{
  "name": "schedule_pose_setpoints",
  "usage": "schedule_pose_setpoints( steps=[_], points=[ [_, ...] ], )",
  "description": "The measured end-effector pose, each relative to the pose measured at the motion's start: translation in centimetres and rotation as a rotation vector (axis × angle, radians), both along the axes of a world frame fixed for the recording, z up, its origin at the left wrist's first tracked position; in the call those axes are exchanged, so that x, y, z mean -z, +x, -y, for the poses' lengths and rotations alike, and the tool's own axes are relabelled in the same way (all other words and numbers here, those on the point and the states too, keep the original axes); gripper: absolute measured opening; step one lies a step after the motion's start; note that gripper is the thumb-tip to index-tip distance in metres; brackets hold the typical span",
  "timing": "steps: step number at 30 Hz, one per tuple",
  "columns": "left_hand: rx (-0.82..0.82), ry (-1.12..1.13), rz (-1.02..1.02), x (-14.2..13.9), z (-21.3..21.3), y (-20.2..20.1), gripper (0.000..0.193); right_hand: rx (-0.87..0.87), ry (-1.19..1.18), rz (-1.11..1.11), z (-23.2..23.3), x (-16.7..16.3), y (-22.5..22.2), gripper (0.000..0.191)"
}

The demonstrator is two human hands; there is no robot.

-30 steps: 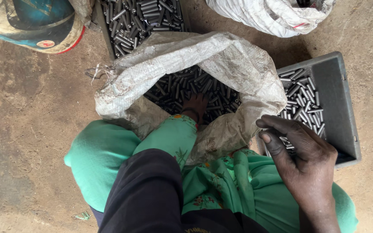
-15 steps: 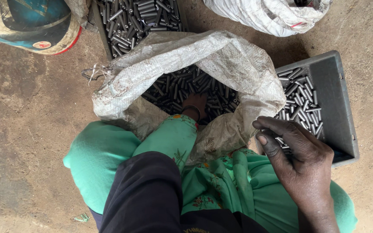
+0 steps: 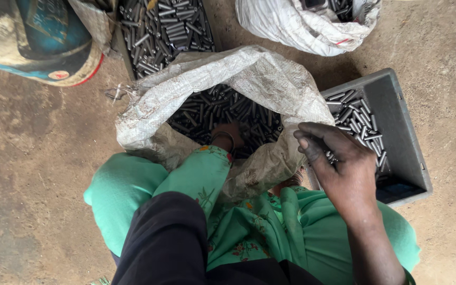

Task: The person sits on the floor and sorts small black metal roller parts from a white sack, picking them one at a time and placing selected pieces into a plastic tray beside the sack. They hold a small group of parts in one hand while continuing to pick through the sack with the other.

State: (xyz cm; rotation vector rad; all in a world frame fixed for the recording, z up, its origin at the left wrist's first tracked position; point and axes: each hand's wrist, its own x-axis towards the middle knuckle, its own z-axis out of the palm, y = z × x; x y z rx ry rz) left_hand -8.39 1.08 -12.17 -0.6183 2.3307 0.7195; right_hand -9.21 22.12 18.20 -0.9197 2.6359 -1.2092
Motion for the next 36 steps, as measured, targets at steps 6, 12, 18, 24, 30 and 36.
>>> schedule_pose_setpoints(
  steps=[6, 12, 18, 24, 30, 36],
  points=[
    [-0.628, 0.532, -0.309, -2.5, 2.3, 0.7, 0.047, 0.074, -0.108, 0.293, 0.6, 1.0, -0.2, 0.026],
    [-0.875, 1.437, -0.428, -10.9, 3.1, 4.7, 0.021, -0.079, 0.060, 0.299, 2.7, 2.1, 0.8, 0.076],
    [-0.777, 1.642, -0.497, -18.6, 1.6, 8.0, 0.020, -0.400, 0.337, 0.052, 6.8, 3.7, 3.7, 0.156],
    [-0.913, 1.936, -0.480, -19.2, 1.1, 9.0, 0.018, -0.316, 0.219, -0.156, 7.2, 5.8, 4.4, 0.141],
    [-0.960, 1.879, -0.803, -17.6, 2.9, 6.7, 0.016, -0.203, -0.143, 0.342, 7.9, 7.4, 4.8, 0.108],
    [-0.749, 0.954, -0.972, -15.2, 0.5, 5.3, 0.042, -0.016, -0.762, 1.113, 8.7, 7.5, 3.9, 0.098]
  ],
)
